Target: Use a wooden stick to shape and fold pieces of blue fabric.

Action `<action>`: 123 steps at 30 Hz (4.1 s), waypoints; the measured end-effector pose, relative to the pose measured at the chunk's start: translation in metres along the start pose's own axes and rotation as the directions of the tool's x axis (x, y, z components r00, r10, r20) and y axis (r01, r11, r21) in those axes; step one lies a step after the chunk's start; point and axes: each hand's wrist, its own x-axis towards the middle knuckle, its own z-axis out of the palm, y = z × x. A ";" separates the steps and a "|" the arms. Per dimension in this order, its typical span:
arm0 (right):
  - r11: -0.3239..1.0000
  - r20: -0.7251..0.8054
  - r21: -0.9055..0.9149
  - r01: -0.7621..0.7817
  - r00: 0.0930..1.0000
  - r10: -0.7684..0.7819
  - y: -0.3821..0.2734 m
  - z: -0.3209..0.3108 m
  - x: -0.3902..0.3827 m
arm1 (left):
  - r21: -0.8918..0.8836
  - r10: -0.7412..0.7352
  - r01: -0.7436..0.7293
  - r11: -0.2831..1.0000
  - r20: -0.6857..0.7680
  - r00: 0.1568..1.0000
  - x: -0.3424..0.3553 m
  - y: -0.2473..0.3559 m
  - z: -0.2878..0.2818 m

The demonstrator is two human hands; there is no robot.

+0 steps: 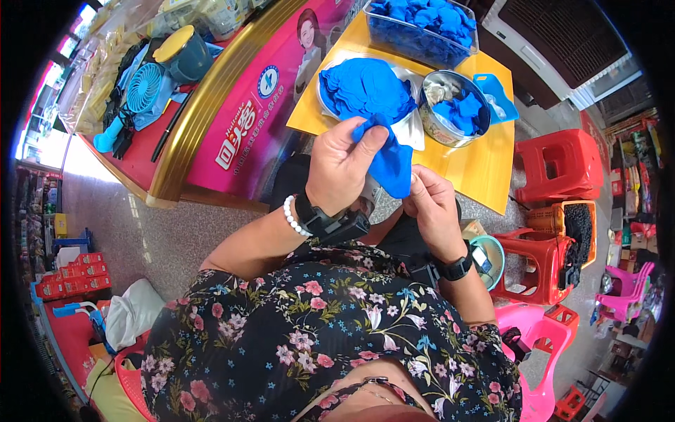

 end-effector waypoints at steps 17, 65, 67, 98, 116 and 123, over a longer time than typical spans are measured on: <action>1.000 -0.046 -0.003 0.011 0.999 -0.011 0.006 0.005 -0.007 | 0.229 0.232 -0.217 0.949 -0.040 0.972 -0.004 0.000 0.011; 0.991 -0.097 -0.134 0.020 0.995 -0.034 0.005 0.000 -0.013 | -0.165 -0.267 0.315 0.935 0.258 0.928 0.003 0.014 -0.004; 0.994 -0.109 -0.110 0.013 0.994 -0.025 0.006 -0.001 -0.013 | -0.044 -0.182 0.195 0.980 0.211 0.960 0.000 0.007 -0.006; 0.984 -0.082 -0.175 -0.015 0.997 0.001 0.003 0.000 -0.012 | 0.044 0.028 -0.026 0.999 -0.030 0.999 -0.001 0.015 -0.004; 0.997 -0.063 0.031 -0.069 0.996 0.071 0.002 -0.004 -0.011 | -0.212 -0.121 0.120 0.970 0.008 0.993 -0.004 0.014 0.003; 0.994 -0.100 0.113 -0.003 0.995 0.015 0.008 0.004 -0.010 | 0.191 0.111 -0.112 0.975 0.017 0.994 -0.009 -0.009 0.011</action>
